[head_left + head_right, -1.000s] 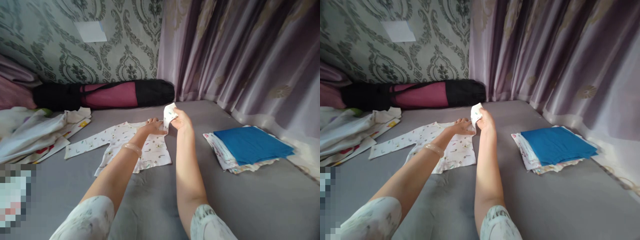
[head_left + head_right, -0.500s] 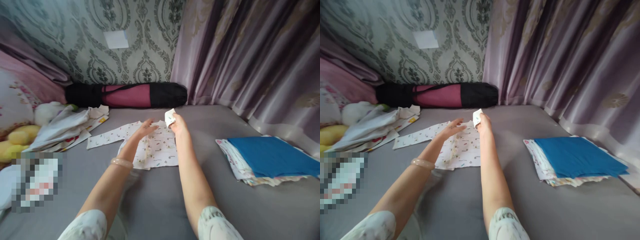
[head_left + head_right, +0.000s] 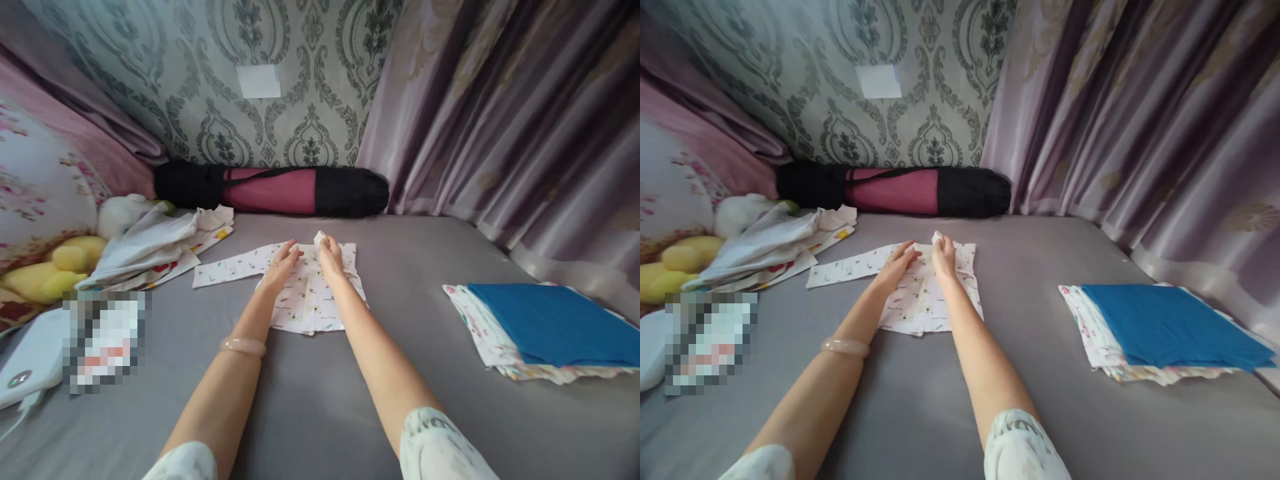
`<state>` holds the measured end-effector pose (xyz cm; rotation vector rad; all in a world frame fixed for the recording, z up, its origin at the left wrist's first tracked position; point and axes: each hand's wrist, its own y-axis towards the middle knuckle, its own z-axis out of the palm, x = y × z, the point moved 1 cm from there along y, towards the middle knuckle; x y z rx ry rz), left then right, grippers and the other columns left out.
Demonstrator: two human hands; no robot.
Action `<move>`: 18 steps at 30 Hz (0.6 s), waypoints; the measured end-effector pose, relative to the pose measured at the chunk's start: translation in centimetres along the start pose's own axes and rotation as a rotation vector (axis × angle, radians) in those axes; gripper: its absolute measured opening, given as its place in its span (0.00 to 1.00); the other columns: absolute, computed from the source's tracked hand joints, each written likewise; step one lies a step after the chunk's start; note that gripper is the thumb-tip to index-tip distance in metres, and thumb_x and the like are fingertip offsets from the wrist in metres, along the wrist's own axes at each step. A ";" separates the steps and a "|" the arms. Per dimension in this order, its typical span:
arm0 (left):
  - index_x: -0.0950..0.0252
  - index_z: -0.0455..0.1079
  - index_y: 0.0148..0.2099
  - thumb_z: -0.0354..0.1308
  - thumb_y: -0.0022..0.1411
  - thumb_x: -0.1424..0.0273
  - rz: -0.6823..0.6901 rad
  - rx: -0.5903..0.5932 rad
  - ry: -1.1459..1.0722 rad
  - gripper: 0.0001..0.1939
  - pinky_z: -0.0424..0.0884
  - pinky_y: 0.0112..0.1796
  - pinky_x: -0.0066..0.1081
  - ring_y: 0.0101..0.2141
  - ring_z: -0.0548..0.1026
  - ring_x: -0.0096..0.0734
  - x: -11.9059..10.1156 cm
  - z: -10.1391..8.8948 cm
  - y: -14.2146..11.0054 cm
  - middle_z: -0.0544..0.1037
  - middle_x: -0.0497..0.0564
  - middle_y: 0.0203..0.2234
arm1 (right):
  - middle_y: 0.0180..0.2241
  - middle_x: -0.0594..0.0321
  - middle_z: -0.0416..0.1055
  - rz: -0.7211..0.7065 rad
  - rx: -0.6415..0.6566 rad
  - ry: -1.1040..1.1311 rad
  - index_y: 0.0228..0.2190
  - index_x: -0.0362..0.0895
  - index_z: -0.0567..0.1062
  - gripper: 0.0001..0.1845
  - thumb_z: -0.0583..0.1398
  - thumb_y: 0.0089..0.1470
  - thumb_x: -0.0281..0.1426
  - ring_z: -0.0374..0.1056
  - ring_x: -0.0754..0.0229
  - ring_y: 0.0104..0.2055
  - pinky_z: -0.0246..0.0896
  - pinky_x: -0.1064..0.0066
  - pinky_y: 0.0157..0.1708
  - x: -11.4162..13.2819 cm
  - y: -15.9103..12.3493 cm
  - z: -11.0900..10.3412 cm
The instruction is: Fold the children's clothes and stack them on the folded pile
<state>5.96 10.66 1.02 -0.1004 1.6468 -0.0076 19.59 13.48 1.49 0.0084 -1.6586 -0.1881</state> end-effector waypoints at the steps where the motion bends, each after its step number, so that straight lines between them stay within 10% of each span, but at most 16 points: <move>1: 0.59 0.58 0.65 0.49 0.65 0.54 0.007 0.019 0.000 0.30 0.65 0.53 0.40 0.53 0.72 0.40 0.0 0.0 0.0 0.76 0.57 0.51 | 0.60 0.52 0.62 0.009 0.043 -0.038 0.60 0.41 0.61 0.31 0.48 0.62 0.44 0.57 0.56 0.63 0.47 0.62 0.62 0.2 -0.5 0.4; 7: 0.56 0.57 0.66 0.43 0.66 0.49 0.103 0.033 0.098 0.31 0.61 0.56 0.39 0.60 0.63 0.40 0.2 0.1 0.4 0.63 0.52 0.63 | 0.65 0.51 0.54 0.053 0.330 -0.085 0.61 0.37 0.62 0.42 0.44 0.60 0.56 0.47 0.55 0.67 0.38 0.63 0.65 1.4 -1.6 0.8; 18: 0.63 0.72 0.53 0.48 0.65 0.59 0.231 0.025 0.405 0.22 0.63 0.54 0.35 0.56 0.67 0.40 -0.9 0.8 -0.5 0.72 0.55 0.55 | 0.65 0.52 0.53 0.038 0.145 -0.836 0.62 0.40 0.59 0.27 0.42 0.66 0.34 0.46 0.57 0.67 0.37 0.60 0.65 1.7 0.1 -6.4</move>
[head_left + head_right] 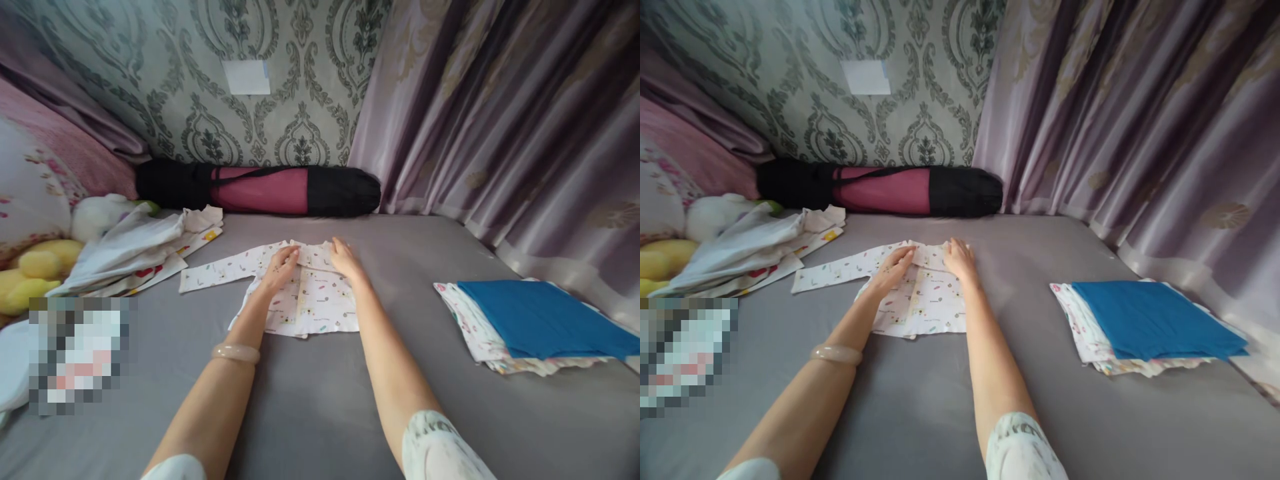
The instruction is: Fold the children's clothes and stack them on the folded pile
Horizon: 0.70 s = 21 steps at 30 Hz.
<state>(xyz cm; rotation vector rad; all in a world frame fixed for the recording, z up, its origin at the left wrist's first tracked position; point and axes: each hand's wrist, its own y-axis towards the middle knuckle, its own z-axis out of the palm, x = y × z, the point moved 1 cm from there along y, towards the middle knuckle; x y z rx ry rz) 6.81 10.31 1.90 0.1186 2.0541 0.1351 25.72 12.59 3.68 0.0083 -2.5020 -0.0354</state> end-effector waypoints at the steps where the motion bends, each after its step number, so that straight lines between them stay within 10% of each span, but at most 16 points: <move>1: 0.63 0.72 0.54 0.47 0.65 0.60 0.027 -0.004 0.041 0.21 0.62 0.56 0.36 0.57 0.65 0.40 0.0 0.0 0.0 0.71 0.55 0.55 | 0.67 0.52 0.49 0.003 0.024 -0.100 0.63 0.39 0.57 0.27 0.43 0.66 0.34 0.42 0.55 0.69 0.33 0.57 0.66 -0.2 -0.2 0.4; 6: 0.58 0.70 0.56 0.46 0.66 0.61 0.005 -0.015 0.277 0.21 0.54 0.59 0.45 0.59 0.60 0.47 0.0 0.0 -0.2 0.69 0.52 0.58 | 0.69 0.51 0.37 0.035 0.058 -0.344 0.65 0.36 0.51 0.32 0.41 0.66 0.40 0.29 0.50 0.70 0.20 0.51 0.65 -0.4 -1.2 2.4; 21: 0.54 0.67 0.56 0.44 0.66 0.60 0.012 0.062 0.750 0.20 0.56 0.54 0.52 0.58 0.57 0.54 0.6 0.7 -1.5 0.61 0.54 0.62 | 0.68 0.49 0.40 0.080 0.024 -0.357 0.65 0.33 0.50 0.34 0.40 0.66 0.41 0.32 0.49 0.70 0.27 0.52 0.65 -1.2 -1.2 2.9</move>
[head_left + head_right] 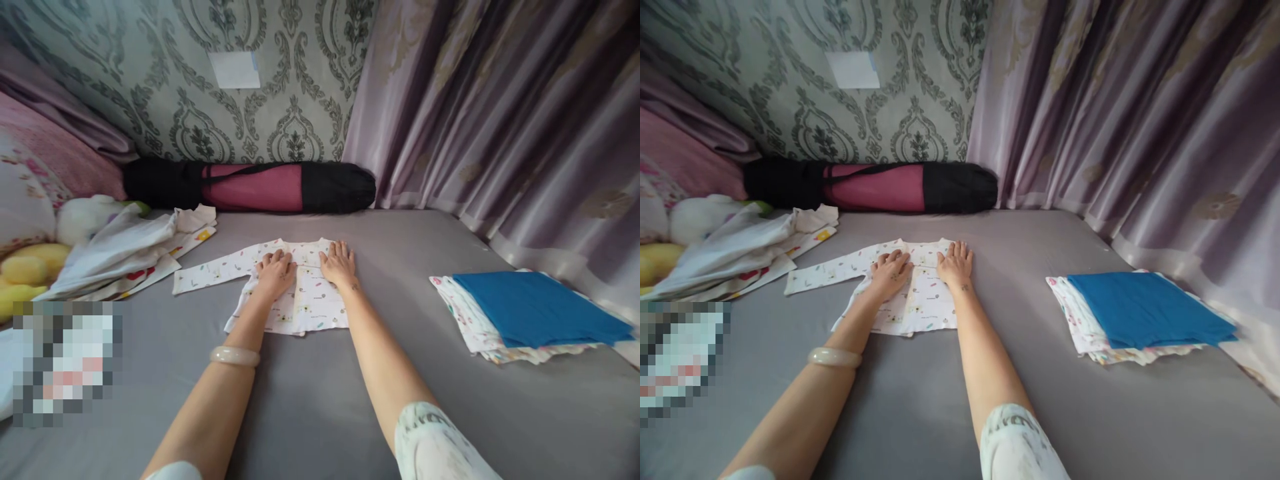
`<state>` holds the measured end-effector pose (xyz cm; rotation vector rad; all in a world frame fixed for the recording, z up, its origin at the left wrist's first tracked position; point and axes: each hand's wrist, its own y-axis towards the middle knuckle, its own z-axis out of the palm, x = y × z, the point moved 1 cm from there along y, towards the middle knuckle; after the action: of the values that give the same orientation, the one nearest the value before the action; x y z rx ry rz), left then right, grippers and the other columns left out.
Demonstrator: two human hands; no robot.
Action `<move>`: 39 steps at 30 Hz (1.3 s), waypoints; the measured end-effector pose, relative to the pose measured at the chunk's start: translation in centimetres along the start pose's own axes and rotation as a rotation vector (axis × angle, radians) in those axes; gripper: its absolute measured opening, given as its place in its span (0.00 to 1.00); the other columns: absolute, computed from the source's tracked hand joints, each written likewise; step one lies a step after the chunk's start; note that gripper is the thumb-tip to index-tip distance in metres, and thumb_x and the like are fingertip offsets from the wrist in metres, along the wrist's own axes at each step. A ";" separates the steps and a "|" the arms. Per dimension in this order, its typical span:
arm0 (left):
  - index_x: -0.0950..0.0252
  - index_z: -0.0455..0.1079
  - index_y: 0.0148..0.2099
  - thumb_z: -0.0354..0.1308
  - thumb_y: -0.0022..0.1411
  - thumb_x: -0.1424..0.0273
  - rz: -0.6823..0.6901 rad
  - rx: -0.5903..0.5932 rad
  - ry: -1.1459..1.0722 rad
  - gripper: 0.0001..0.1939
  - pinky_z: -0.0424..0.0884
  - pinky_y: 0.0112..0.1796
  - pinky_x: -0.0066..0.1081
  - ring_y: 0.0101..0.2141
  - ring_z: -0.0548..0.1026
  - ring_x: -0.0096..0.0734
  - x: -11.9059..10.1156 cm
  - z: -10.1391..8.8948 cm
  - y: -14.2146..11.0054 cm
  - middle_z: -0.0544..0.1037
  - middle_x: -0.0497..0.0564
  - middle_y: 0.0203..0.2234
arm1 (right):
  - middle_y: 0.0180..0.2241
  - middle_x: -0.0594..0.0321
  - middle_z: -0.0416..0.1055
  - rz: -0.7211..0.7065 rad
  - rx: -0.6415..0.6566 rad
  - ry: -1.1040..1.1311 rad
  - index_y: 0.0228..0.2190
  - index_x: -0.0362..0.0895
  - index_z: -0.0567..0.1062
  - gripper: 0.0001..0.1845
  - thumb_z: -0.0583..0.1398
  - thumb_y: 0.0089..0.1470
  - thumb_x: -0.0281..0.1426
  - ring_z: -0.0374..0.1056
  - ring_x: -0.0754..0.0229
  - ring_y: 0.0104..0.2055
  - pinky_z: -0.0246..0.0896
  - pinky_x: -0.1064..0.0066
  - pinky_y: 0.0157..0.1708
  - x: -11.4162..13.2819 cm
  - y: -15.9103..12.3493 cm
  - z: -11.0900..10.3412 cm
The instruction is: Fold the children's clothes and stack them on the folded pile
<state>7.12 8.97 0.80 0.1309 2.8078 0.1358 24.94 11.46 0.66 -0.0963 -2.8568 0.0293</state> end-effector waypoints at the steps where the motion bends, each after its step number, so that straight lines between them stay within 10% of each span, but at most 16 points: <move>1: 0.55 0.67 0.56 0.43 0.66 0.60 0.005 0.005 0.003 0.20 0.56 0.54 0.52 0.59 0.56 0.54 0.0 -0.1 0.0 0.60 0.55 0.63 | 0.68 0.49 0.40 0.002 0.008 0.005 0.65 0.33 0.50 0.34 0.40 0.66 0.41 0.32 0.49 0.70 0.27 0.51 0.65 0.0 0.0 -0.2; 29: 0.60 0.62 0.60 0.43 0.66 0.69 0.017 0.205 -0.182 0.22 0.42 0.59 0.62 0.66 0.47 0.53 -0.9 -2.3 -0.4 0.54 0.60 0.66 | 0.69 0.48 0.37 -0.035 0.117 -0.093 0.65 0.32 0.49 0.34 0.39 0.66 0.41 0.30 0.50 0.70 0.24 0.54 0.65 1.2 1.4 -2.1; 39: 0.60 0.70 0.52 0.44 0.66 0.71 -0.075 0.137 -0.253 0.17 0.53 0.57 0.55 0.62 0.58 0.52 1.8 -4.8 0.1 0.69 0.60 0.58 | 0.67 0.42 0.42 -0.018 -0.032 -0.071 0.64 0.25 0.48 0.38 0.41 0.64 0.42 0.35 0.46 0.69 0.27 0.56 0.65 3.3 1.8 1.3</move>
<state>3.89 8.84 4.82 0.0682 2.5634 -0.0859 21.50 13.46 0.29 -0.0777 -2.9291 -0.0164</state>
